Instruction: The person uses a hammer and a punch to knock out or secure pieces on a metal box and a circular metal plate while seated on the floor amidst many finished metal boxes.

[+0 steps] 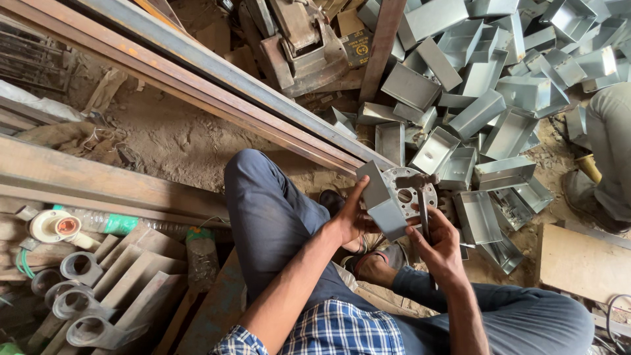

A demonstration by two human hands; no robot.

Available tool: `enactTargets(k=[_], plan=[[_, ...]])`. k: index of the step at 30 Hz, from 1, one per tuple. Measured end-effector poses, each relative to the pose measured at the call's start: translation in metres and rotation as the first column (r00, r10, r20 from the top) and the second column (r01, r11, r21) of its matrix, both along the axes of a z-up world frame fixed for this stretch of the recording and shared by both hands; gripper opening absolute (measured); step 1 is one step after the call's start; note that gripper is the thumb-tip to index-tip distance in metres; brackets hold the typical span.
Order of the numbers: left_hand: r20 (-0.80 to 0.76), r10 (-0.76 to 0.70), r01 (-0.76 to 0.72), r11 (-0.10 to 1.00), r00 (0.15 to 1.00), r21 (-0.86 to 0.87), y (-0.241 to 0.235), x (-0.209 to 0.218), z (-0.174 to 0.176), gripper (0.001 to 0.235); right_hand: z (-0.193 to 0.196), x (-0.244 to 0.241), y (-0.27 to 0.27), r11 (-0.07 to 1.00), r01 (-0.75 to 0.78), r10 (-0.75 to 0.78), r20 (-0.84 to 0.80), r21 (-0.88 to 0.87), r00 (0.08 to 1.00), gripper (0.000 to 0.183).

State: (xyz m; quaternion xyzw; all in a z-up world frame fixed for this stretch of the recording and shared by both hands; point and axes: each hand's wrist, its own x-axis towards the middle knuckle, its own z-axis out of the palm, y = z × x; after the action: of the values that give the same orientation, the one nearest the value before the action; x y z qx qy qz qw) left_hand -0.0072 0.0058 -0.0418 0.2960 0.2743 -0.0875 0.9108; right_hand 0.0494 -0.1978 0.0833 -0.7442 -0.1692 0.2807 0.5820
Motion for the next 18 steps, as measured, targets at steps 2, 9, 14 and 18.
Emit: enactTargets(k=[2,9,14,18], plan=[[0.015,0.012,-0.012,1.000,1.000,-0.014,0.000,0.001,0.003,0.103,0.000,0.001,-0.001,1.000,-0.013,0.013,0.024,0.009,1.000,0.052],[-0.092,0.058,-0.068,0.992,0.994,-0.106,0.007,0.002,0.042,0.078,-0.001,0.005,-0.007,0.996,-0.058,0.064,0.100,-0.063,0.993,0.045],[-0.031,-0.041,0.045,0.984,0.999,0.172,0.012,0.012,0.020,0.073,-0.004,-0.002,-0.002,0.993,-0.044,0.059,0.143,-0.105,0.988,0.040],[-0.290,0.014,0.118,0.894,0.957,0.433,0.022,0.026,-0.004,0.073,-0.010,0.001,-0.003,0.998,-0.062,0.050,0.387,0.018,0.921,0.025]])
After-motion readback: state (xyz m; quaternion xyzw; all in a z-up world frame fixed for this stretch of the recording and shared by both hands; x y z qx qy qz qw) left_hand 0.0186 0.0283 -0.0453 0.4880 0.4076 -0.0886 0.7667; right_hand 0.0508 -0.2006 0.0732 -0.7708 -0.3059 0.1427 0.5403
